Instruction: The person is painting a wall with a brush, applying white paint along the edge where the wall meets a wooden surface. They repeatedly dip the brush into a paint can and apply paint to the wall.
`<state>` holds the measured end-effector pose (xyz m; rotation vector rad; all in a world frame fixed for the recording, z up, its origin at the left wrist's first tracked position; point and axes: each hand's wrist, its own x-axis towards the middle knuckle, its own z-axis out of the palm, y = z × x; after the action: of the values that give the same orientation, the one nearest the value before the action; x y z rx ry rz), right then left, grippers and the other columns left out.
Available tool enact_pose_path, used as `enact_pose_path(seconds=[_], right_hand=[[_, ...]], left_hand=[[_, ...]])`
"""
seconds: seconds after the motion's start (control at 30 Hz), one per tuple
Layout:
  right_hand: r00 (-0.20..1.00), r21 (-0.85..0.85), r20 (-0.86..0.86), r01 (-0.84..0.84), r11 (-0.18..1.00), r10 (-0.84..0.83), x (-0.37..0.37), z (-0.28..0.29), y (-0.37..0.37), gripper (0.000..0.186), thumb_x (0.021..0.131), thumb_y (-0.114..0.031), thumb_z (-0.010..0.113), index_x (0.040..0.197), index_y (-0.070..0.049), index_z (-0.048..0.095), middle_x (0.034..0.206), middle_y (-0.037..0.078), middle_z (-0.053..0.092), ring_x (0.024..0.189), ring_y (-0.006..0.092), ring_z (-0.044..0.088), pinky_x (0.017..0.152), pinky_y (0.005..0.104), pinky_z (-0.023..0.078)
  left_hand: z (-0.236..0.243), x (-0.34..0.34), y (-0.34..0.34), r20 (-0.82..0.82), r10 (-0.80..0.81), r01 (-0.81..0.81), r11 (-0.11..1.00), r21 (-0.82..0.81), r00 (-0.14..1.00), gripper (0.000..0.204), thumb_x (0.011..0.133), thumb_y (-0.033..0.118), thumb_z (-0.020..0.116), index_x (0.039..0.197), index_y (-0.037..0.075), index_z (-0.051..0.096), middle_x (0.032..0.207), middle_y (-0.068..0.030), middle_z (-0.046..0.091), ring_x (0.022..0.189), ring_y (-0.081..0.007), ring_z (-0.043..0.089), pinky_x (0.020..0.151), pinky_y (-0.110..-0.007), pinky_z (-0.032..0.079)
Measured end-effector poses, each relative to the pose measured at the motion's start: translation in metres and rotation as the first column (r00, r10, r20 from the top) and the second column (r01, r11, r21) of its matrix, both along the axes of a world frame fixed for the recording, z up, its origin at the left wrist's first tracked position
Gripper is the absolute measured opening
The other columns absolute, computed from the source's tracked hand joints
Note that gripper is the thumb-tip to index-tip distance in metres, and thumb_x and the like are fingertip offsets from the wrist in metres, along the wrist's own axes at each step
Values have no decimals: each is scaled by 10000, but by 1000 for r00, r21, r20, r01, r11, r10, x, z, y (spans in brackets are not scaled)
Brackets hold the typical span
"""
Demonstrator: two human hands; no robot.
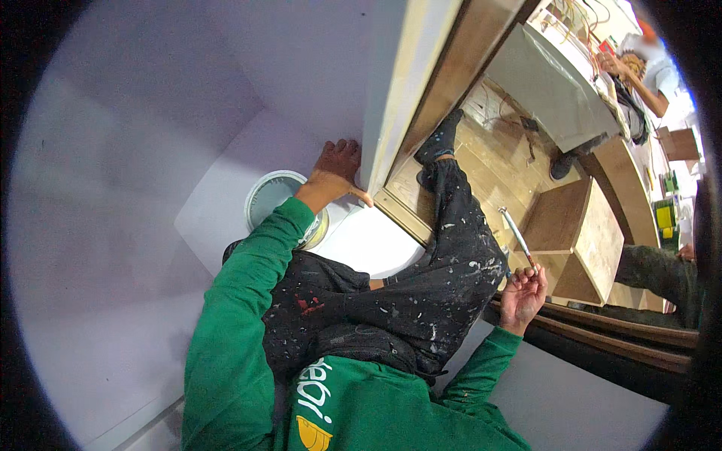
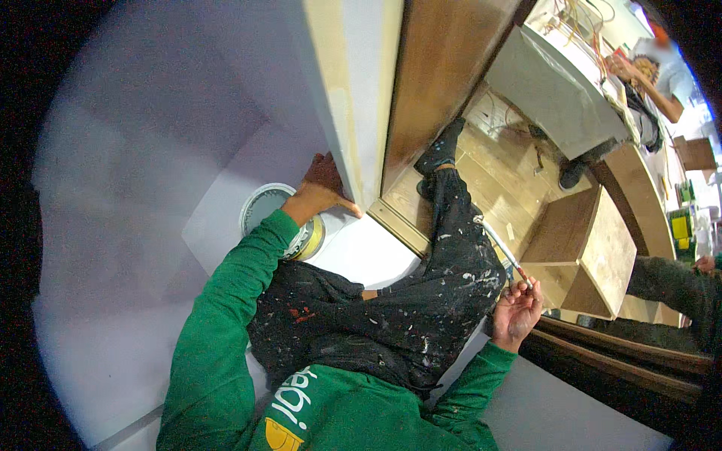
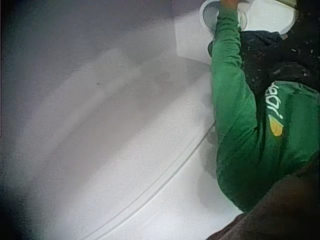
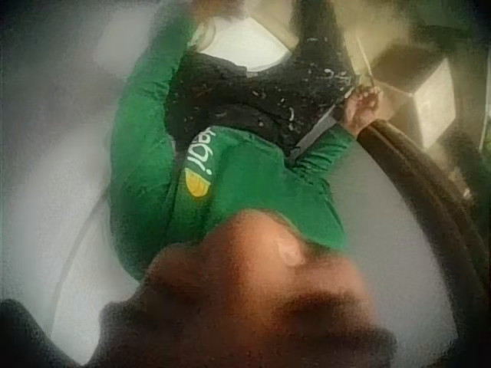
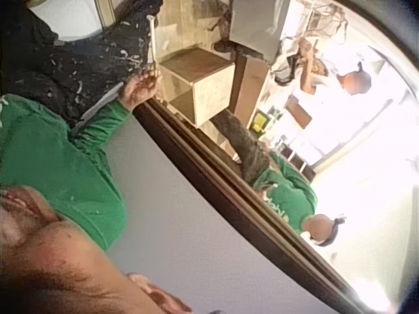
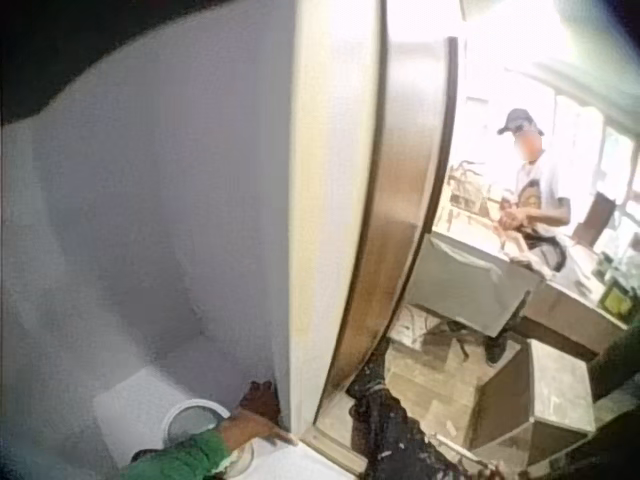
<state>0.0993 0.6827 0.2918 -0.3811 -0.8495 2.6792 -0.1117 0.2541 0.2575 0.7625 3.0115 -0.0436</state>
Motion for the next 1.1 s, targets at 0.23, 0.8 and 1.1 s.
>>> enact_pose_path(seconds=[0.23, 0.8, 1.1], right_hand=[[997, 6, 71, 11, 1000, -12, -2, -9, -4, 246, 1029, -226, 586, 1102, -8, 672, 874, 74, 669, 750, 142, 585, 626, 242, 452], [959, 898, 236, -276, 344, 154, -60, -62, -132, 188, 892, -122, 720, 1000, 22, 771, 832, 99, 758, 720, 117, 669, 681, 288, 534], [891, 837, 385, -447, 315, 241, -66, -66, -137, 217, 833, -85, 681, 1012, -10, 779, 866, 143, 753, 698, 186, 678, 676, 298, 540]], left_hand=[[-30, -7, 21, 280, 157, -39, 923, -384, 947, 1259, 539, 803, 791, 1541, 134, 429, 1572, -152, 419, 1433, -348, 382, 1142, -582, 292], [-59, 160, 13, 493, 59, -261, 899, 352, 868, 504, 866, 402, 777, 1134, -17, 695, 870, -158, 693, 822, -330, 677, 753, -441, 529], [-102, 178, -4, 557, 294, -569, 706, 421, 777, 420, 889, 340, 769, 1114, -9, 713, 843, -149, 707, 744, -280, 681, 724, -403, 538]])
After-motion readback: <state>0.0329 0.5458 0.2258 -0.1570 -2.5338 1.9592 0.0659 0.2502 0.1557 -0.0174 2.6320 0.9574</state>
